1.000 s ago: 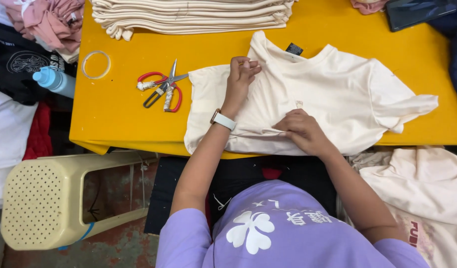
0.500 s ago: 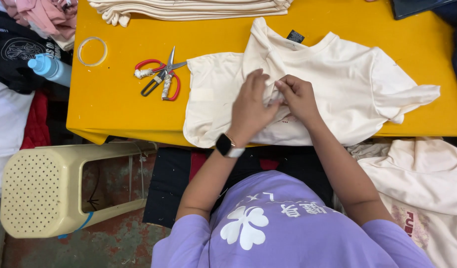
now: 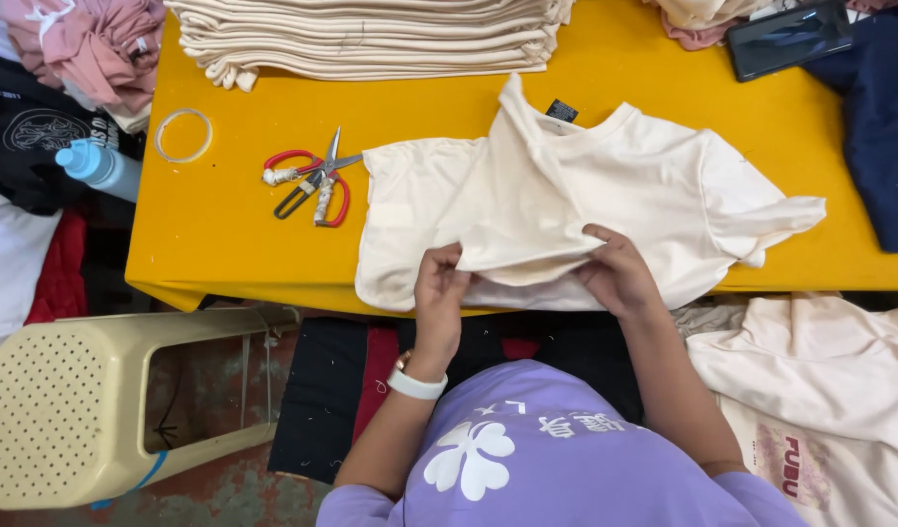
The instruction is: The person trims loose threads and tags from a cream-colored sweatshirt using a seam ripper and scissors. They work on the collar area and the sleeve cuff, cutting away excess fabric and threads before folding the garment.
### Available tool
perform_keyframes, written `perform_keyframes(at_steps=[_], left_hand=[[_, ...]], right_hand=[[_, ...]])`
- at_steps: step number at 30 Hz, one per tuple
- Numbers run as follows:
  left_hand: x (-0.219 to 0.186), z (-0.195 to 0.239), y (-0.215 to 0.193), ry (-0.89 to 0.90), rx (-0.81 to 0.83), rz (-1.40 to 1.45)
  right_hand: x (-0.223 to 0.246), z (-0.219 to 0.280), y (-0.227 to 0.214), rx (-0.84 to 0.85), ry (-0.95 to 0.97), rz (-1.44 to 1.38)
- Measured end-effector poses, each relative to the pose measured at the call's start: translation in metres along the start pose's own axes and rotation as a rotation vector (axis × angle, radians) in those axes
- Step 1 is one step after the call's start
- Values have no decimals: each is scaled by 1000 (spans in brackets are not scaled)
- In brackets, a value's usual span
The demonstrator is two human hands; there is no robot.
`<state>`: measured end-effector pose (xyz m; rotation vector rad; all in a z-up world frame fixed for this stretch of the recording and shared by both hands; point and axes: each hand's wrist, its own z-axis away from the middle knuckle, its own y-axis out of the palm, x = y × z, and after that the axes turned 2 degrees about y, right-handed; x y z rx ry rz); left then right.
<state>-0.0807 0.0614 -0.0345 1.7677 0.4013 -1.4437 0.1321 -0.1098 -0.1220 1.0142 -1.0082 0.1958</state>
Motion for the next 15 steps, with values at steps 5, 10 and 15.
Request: perform_keyframes(at_steps=[5,10,15], left_hand=[[52,-35,-29,-331,221,733],[18,-36,-6,-274,272,941],[25,-37,2,-220,261,968]], right_hand=[[-2,-4,-16,92,162,-525],[41,14,70,53,-16,-729],[46,18,79,65,-54,-741]])
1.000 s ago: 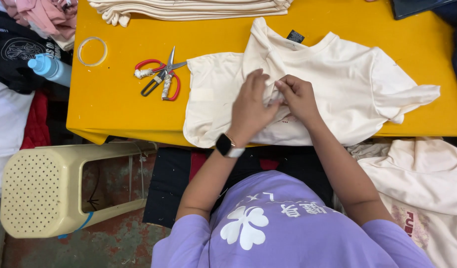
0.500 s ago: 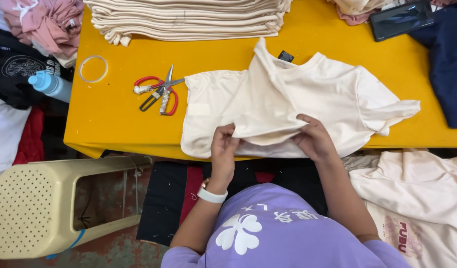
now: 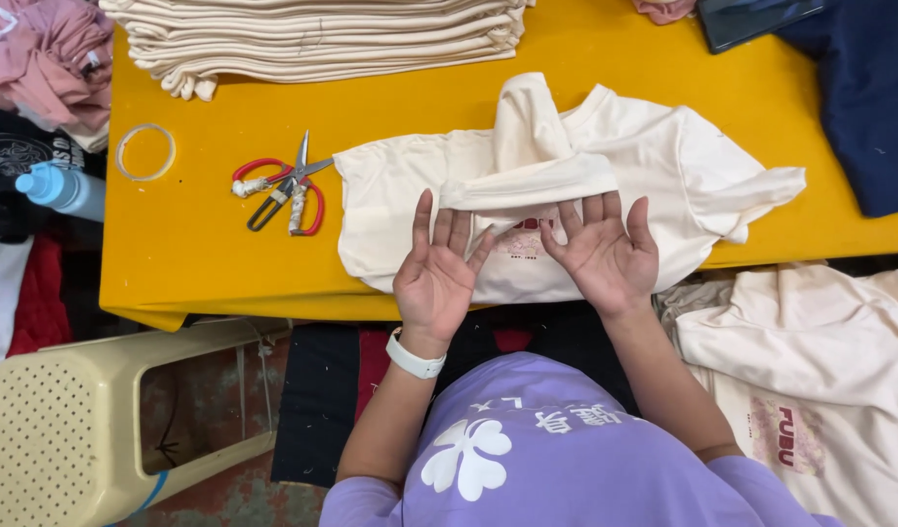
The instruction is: The person trims loose threads and tags from a cream-colored sweatshirt using a seam ripper and scissors. They work on the collar area and the sleeve cuff, cutting away excess fabric and threads before folding the garment.
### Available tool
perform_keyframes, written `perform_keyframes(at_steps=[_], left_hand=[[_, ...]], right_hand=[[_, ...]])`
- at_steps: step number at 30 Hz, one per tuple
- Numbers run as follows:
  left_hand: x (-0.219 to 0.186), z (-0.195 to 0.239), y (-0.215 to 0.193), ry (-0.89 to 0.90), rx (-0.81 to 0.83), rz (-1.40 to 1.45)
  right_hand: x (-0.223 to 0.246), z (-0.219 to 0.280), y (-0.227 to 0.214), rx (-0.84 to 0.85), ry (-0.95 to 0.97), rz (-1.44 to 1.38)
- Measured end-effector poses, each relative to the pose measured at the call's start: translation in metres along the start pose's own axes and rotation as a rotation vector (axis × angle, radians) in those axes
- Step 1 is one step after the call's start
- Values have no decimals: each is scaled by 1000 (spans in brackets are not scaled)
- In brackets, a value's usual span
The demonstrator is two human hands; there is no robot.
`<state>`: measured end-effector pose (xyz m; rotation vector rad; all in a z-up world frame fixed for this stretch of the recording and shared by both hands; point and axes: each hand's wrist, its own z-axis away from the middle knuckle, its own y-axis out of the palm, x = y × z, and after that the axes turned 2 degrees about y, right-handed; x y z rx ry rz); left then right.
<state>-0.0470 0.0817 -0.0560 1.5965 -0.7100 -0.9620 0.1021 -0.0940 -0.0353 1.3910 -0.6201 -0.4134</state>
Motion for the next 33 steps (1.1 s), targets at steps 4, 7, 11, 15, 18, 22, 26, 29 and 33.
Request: perform_keyframes(at_steps=[4,7,11,15,18,22,26,29,33], left_hand=[[11,1,6,54,25,-68],[18,3,9,101,40,-122],[19,4,18,111,109,-135],[7,2,-24,81,231,-596],[-12,7,21,166,348,-975],[-20,11,40,223,407,-1130],[-19,15,52,277,283,-1278],[-15,2,32,288,201,-1160],[-10,-8,8,269,97,-1003]], right_hand=[[13,-4,-51,-40,1,-38],[10,-5,-48,-112,-5,-28],[6,-9,-39,-135,27,-24],[50,-18,-94,-109,18,97],[46,-13,-27,299,-49,186],[39,-14,6,414,-75,227],[35,-9,18,280,-135,267],[38,-15,10,374,-146,367],[37,-18,-1,419,-133,417]])
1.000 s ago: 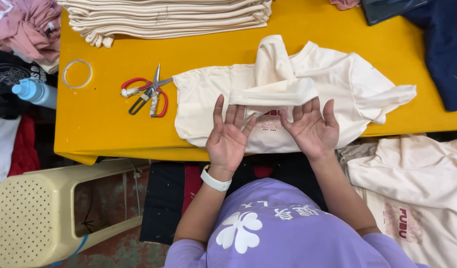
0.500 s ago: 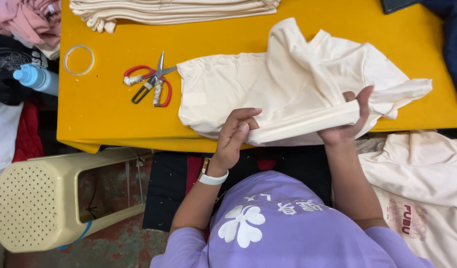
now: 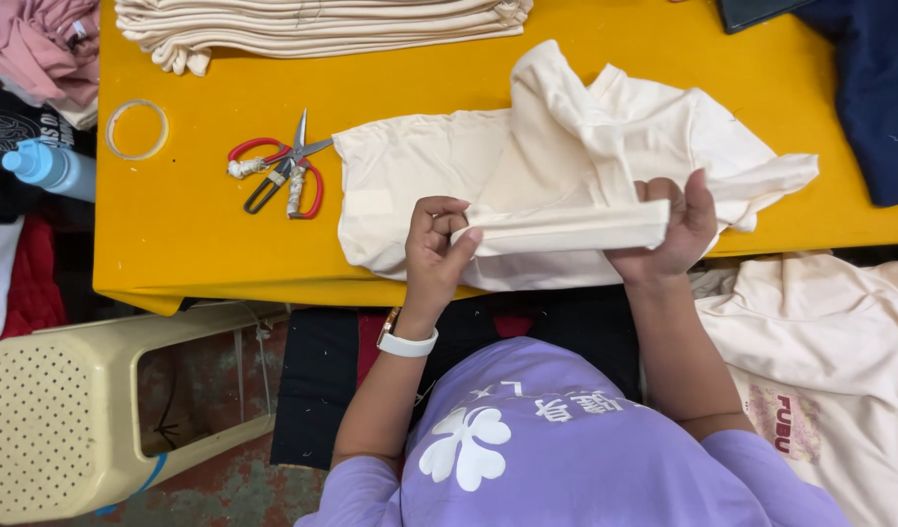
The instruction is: The person trims loose threads and tags from a cream-colored sweatshirt using a seam ripper and scissors. They work on the collar area and the sleeve cuff, cutting away excess fabric and threads before folding the garment.
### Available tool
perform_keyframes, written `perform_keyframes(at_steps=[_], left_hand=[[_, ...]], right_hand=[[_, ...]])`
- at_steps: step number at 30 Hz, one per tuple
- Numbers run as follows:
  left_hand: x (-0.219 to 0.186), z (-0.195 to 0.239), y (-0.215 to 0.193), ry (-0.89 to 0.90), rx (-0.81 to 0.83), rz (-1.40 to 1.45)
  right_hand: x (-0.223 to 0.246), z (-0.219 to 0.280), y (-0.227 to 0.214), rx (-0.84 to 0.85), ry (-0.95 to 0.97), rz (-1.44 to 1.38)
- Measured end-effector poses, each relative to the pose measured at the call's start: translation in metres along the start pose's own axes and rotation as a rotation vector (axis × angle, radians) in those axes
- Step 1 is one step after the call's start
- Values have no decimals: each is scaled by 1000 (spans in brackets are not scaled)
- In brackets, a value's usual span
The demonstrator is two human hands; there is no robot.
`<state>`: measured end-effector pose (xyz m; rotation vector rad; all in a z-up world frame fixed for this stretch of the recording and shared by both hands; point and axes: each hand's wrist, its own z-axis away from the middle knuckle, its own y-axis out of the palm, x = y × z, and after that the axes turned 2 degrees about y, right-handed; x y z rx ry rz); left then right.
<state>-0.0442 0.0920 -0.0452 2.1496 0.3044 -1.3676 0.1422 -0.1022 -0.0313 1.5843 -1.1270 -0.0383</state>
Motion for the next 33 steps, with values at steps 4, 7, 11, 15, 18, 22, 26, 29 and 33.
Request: perform_keyframes(at_steps=[4,7,11,15,18,22,26,29,33], left_hand=[[7,2,-6,-99,-16,49],[8,8,-9,-192,74,110],[-6,13,-2,-246,335,193],[-57,-2,44,-213,869,87],[18,-18,46,-192,421,297],[-25,-55,57,205,329,-80],[-14,-28,50,396,474,-844],[-11,-35,-31,210,477,-897],[-52,-82,-180,-109,-14,-1787]], right_hand=[[-8,18,-20,-33,100,232],[-12,3,17,123,170,431],[-3,-1,-5,68,293,412],[8,-19,-52,-161,231,508],[26,-62,17,-140,-307,1284],[1,-36,-10,-303,-206,837],[-28,-15,23,-293,110,189],[-10,-16,3,-463,-99,185],[17,-21,28,-481,-191,514]])
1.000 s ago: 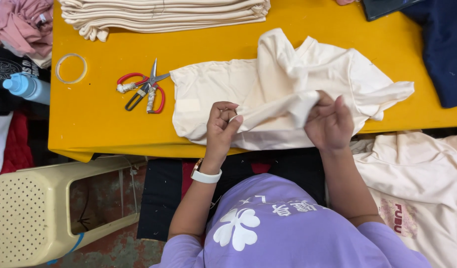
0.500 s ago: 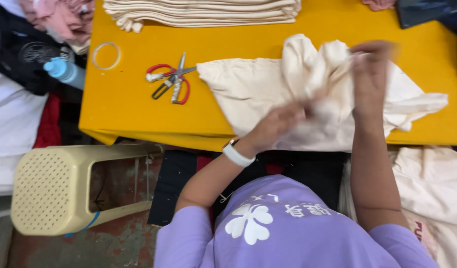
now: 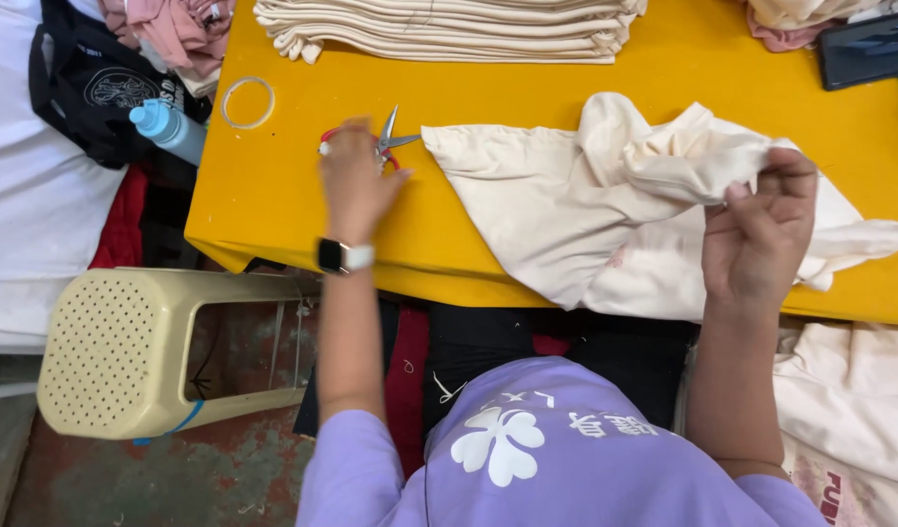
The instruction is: The person trims loose threads and tags from a cream-colored sweatshirt using a seam ripper and scissors. They work on the collar area and the sleeve cuff, cutting away excess fabric and threads before folding the garment.
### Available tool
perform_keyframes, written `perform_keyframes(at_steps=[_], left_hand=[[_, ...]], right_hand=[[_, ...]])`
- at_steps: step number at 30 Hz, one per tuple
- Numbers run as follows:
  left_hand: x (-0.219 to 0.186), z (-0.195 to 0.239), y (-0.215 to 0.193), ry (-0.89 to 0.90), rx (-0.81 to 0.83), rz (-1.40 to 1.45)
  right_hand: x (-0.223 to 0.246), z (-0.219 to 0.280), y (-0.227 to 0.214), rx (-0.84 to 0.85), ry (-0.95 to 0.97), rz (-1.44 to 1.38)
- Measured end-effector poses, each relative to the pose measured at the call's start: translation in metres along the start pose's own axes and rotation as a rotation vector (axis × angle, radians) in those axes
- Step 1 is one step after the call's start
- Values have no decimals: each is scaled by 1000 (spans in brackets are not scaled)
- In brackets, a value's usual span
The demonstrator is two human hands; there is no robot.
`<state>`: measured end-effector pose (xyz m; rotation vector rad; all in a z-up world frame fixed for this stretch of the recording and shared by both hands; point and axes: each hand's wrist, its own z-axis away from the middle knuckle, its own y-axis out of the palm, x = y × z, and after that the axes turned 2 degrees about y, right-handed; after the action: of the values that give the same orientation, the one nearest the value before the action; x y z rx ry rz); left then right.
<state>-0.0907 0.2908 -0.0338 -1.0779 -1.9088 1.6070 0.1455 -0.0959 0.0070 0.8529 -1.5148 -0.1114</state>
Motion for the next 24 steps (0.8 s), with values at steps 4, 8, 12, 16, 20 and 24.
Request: perform_keyframes(at_steps=[4,8,12,16,20,24], left_hand=[[43,-20,3,-79,376,-91],[36,-37,3,81,320,-258],[51,-39,8,117,276,-415],[60,-33,-24,138,122,-480],[-12,3,-82,226,-41,31],[-88,50,-35,406,31,495]], right_hand=[[-19,15,16,29,19,161],[-51,23,23,54,-39,77],[-51,30,39,38,-67,82],[-55,31,40,7,-66,33],[-60,29,41,-4,-84,62],[-55,31,52,53,-145,106]])
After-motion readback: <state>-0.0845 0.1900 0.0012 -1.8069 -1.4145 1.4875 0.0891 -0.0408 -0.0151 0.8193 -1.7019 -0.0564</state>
